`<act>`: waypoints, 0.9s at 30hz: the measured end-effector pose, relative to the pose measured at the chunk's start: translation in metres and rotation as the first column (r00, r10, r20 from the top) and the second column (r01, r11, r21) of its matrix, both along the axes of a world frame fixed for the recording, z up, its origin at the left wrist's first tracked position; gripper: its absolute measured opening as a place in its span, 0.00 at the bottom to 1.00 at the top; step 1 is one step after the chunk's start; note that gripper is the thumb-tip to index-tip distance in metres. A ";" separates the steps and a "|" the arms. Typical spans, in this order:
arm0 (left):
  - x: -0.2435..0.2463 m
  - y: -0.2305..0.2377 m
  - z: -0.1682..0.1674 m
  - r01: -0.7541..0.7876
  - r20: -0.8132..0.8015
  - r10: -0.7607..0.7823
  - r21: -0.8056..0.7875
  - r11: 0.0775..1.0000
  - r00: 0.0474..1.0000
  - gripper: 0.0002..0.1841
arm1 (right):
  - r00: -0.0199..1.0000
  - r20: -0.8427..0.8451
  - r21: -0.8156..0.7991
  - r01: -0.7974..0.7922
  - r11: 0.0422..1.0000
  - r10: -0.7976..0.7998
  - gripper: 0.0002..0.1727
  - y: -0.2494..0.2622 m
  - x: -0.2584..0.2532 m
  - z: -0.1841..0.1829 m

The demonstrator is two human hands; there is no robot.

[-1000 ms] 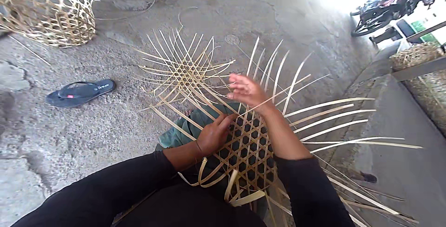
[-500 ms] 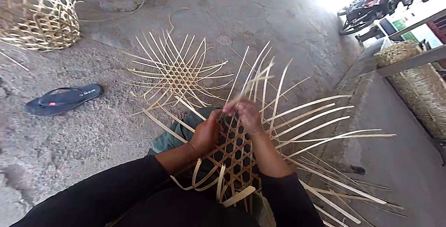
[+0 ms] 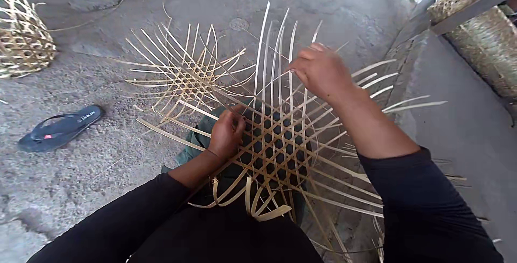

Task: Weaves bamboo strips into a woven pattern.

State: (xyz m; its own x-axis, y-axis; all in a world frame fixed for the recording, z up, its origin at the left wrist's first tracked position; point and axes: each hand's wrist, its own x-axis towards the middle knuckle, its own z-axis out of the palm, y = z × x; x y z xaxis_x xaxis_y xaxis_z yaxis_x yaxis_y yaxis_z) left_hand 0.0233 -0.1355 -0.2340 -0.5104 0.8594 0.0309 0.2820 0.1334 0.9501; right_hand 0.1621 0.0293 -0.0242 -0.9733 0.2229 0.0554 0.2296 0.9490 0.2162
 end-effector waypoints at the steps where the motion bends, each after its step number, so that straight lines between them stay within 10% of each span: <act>1: 0.000 0.000 0.001 -0.002 0.007 0.002 -0.014 1.000 1.000 0.18 | 0.995 0.037 -0.051 0.091 0.995 -0.090 0.09 -0.003 0.005 -0.004; 7: -0.002 0.004 -0.003 -0.007 -0.017 0.007 -0.014 1.000 1.000 0.17 | 0.777 0.292 -0.355 0.630 0.691 -0.558 0.09 -0.030 0.022 -0.002; 11: -0.004 0.004 -0.003 -0.007 -0.002 0.007 -0.015 1.000 1.000 0.17 | 0.884 0.115 -0.493 0.447 0.747 -0.453 0.08 0.073 0.054 -0.095; 15: -0.004 0.002 -0.001 -0.023 0.029 0.023 -0.005 1.000 0.999 0.17 | 0.822 0.136 -0.543 0.529 0.652 -0.553 0.08 0.070 0.047 -0.098; 25: -0.010 0.000 -0.005 0.028 0.087 -0.030 0.024 0.999 0.996 0.22 | 0.799 -0.171 -0.490 0.439 0.753 -0.577 0.11 0.041 0.062 -0.128; 26: -0.009 -0.001 -0.004 0.021 0.083 -0.023 0.021 1.000 0.996 0.21 | 0.758 -0.055 -0.441 0.566 0.696 -0.650 0.14 0.020 0.055 -0.111; 27: -0.008 -0.002 -0.003 0.014 0.073 -0.016 0.024 1.000 0.997 0.21 | 0.574 0.406 -0.455 0.802 0.388 -0.711 0.21 0.007 0.032 -0.066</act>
